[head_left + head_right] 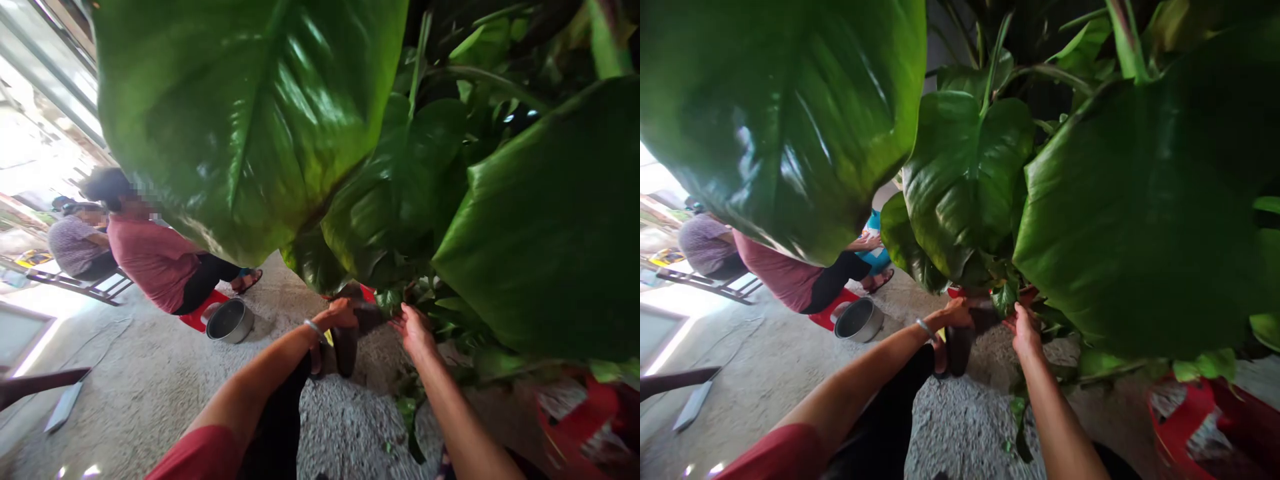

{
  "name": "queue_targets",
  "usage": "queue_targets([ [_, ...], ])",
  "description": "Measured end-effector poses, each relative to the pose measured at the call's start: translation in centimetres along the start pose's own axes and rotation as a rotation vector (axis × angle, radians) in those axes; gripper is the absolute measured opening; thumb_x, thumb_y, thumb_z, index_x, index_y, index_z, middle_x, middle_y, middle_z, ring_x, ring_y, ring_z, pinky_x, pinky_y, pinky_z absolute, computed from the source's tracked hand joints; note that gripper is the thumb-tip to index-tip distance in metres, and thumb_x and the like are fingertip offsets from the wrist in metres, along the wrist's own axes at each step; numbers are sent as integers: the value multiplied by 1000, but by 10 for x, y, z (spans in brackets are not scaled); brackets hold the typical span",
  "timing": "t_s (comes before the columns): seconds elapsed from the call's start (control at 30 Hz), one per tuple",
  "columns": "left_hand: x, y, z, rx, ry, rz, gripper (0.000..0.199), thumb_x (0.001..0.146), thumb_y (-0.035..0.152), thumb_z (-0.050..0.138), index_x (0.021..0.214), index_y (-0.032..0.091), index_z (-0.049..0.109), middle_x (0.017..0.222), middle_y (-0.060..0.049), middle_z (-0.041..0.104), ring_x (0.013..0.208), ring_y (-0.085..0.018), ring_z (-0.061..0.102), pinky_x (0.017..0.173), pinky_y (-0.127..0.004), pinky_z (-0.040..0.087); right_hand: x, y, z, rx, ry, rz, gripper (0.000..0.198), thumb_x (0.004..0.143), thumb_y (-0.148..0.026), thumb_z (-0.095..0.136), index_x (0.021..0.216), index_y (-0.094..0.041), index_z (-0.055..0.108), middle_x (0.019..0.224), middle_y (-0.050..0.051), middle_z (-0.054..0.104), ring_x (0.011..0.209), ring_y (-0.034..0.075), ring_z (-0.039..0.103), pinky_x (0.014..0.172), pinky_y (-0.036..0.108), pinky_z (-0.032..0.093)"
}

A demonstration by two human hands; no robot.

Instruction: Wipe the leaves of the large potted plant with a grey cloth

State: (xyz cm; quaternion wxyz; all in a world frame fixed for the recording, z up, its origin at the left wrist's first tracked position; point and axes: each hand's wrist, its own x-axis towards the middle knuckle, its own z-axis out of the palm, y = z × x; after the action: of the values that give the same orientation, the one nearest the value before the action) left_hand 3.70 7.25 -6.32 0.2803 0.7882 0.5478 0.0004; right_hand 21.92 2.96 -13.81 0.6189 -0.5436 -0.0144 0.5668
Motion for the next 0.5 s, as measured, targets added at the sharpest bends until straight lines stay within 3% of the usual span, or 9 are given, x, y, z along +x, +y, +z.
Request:
queue_targets([
  [0.1,-34,-12,0,38,-206,-47,26,59,14,88,83,17,79,69,0,66,79,-23,67,69,-29,50,0,4,-1,-5,-4,6,14,68,-29,69,78,-25,60,66,-1,66,59,17,62,52,30,53],
  [0.2,-64,-24,-34,-96,-117,-113,27,54,10,84,79,17,79,62,3,64,72,-21,66,64,-26,48,0,2,0,15,-22,-6,16,66,-29,71,79,-26,61,68,-1,67,60,17,62,51,29,53],
  [0.33,-78,-11,-76,-369,-66,6,32,55,18,84,87,17,81,81,2,73,89,-24,69,78,-28,54,-1,-5,7,77,-73,-27,19,66,-35,69,81,-27,61,76,-1,71,70,19,66,59,33,56],
  [0.4,-74,7,-79,-487,-1,75,38,57,20,84,95,18,81,94,0,76,102,-27,69,89,-32,55,-4,-7,11,105,-120,-48,22,66,-40,70,83,-27,62,80,-1,72,76,20,67,64,34,57],
  [0.5,-62,33,-70,-561,110,32,49,54,18,87,102,19,80,102,-2,77,110,-28,67,97,-37,55,-10,-7,16,111,-184,-82,26,57,-35,75,78,-27,62,76,-2,71,72,19,65,62,32,55],
])
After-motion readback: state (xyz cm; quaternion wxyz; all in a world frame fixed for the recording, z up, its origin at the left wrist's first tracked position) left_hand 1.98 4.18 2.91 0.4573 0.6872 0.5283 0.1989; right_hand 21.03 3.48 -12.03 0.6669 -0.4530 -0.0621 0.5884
